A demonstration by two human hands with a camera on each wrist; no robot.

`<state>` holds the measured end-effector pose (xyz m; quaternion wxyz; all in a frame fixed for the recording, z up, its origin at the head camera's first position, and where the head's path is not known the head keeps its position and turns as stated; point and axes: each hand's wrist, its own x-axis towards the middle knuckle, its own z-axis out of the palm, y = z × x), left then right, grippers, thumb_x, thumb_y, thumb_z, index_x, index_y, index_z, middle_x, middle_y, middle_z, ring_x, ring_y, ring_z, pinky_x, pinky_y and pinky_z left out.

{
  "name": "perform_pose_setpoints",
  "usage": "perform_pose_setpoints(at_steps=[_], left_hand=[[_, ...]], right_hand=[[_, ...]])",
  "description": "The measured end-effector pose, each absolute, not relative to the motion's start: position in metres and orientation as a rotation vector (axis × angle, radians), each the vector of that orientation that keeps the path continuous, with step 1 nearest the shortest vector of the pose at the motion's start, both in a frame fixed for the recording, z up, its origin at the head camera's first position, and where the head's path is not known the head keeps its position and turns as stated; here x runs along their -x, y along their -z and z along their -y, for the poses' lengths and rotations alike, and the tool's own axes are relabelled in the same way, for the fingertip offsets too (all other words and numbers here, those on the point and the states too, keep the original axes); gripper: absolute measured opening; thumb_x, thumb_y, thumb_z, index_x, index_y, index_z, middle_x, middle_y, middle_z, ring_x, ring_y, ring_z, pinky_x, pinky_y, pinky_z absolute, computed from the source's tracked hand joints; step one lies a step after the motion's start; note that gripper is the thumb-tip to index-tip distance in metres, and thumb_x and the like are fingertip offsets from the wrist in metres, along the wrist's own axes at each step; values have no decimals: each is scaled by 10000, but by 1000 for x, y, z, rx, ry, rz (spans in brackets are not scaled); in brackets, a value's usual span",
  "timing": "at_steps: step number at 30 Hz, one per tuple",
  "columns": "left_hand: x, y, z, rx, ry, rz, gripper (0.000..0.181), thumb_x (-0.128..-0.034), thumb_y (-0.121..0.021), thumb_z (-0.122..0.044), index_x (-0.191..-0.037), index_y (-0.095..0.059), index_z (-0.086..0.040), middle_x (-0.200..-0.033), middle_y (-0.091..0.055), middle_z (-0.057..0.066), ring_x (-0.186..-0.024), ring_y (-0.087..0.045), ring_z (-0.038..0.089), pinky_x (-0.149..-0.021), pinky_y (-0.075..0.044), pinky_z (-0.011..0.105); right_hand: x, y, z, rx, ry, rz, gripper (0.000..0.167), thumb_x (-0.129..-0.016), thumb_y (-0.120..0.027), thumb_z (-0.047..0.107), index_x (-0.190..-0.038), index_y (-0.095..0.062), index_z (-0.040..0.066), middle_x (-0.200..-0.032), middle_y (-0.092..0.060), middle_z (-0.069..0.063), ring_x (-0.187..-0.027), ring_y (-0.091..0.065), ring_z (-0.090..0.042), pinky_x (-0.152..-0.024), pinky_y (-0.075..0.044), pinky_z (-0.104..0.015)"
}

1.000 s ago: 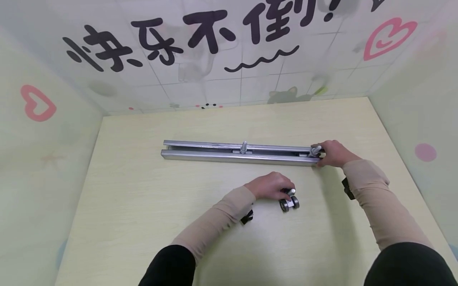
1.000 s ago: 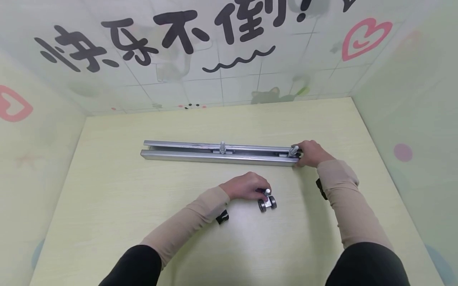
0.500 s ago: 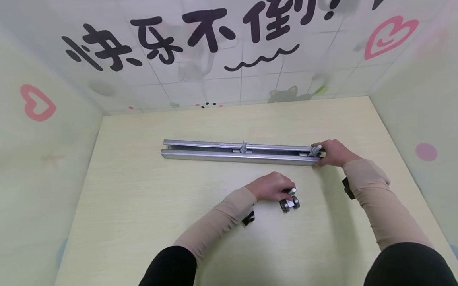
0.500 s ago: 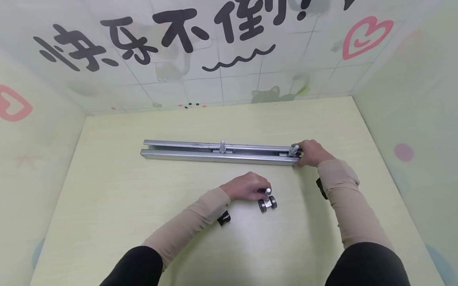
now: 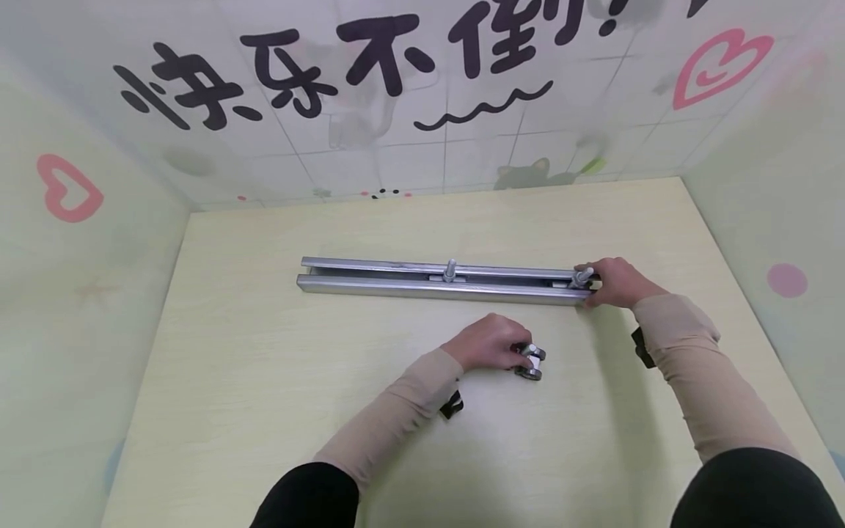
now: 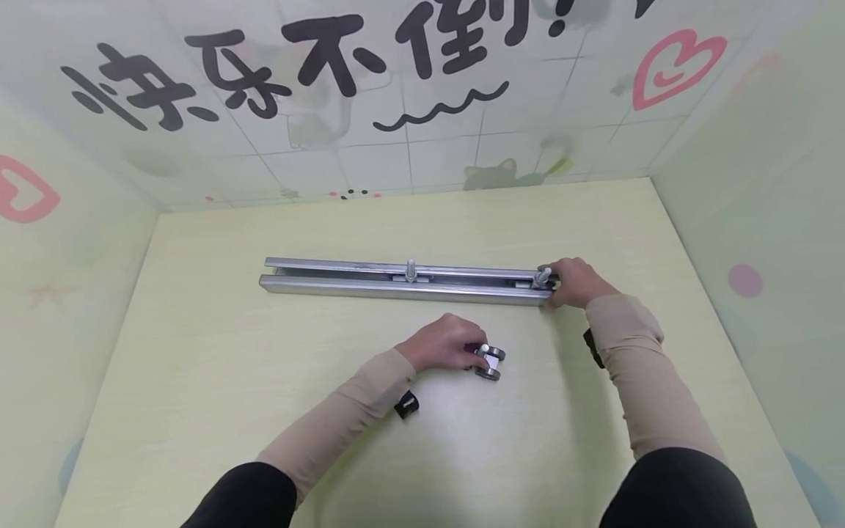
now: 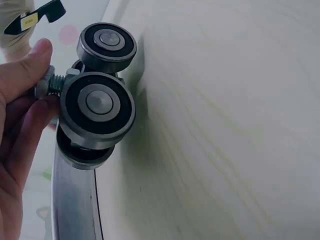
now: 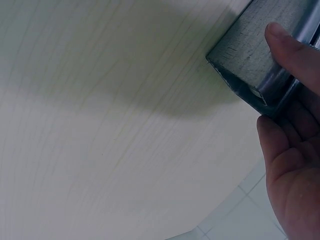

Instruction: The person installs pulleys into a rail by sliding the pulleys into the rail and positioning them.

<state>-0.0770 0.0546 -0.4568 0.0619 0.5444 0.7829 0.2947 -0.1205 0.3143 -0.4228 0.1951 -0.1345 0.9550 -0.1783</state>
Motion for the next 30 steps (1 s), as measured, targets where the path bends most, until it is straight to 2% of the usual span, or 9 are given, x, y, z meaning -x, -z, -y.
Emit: perform_pose_setpoints(at_steps=[7,14,24,30], left_hand=[[80,456,-40,-1596,-1003,-2448,259,-725,-755,-241,-628,-539,-135,-581,-422,-95,-528,-334,-7,-488,-285,95],[82,462,-31,-1567,-1032,-2474,227,-714,-764,-231,-647,-575,-123,-584,-443,-81,-529,-343,-3,-487,-286,100],[79,471,-27,-1565,-1140,-2438,172,-732,-753,-216,-776,-647,-88,-676,-561,-42,-585,-426,17,-530,-342,74],[73,480,-22,-1556,-1180,-2456,200,-775,-716,-216,-903,-663,-72,-823,-644,-21,-690,-520,16,-623,-409,57]], right_hand=[[121,421,-315,386,496,-2677,629,-627,-762,93,-1175,-530,-108,-1069,-580,-313,-966,-542,-432,-853,-433,-526],[122,423,-316,384,497,-2677,631,-629,-763,98,-1179,-530,-105,-1067,-583,-309,-963,-544,-423,-850,-433,-523],[122,423,-315,384,502,-2666,637,-636,-755,89,-1194,-517,-105,-1066,-583,-311,-965,-545,-426,-860,-430,-527],[122,426,-316,388,502,-2672,648,-629,-765,99,-1195,-519,-101,-1063,-585,-308,-963,-546,-421,-856,-432,-525]])
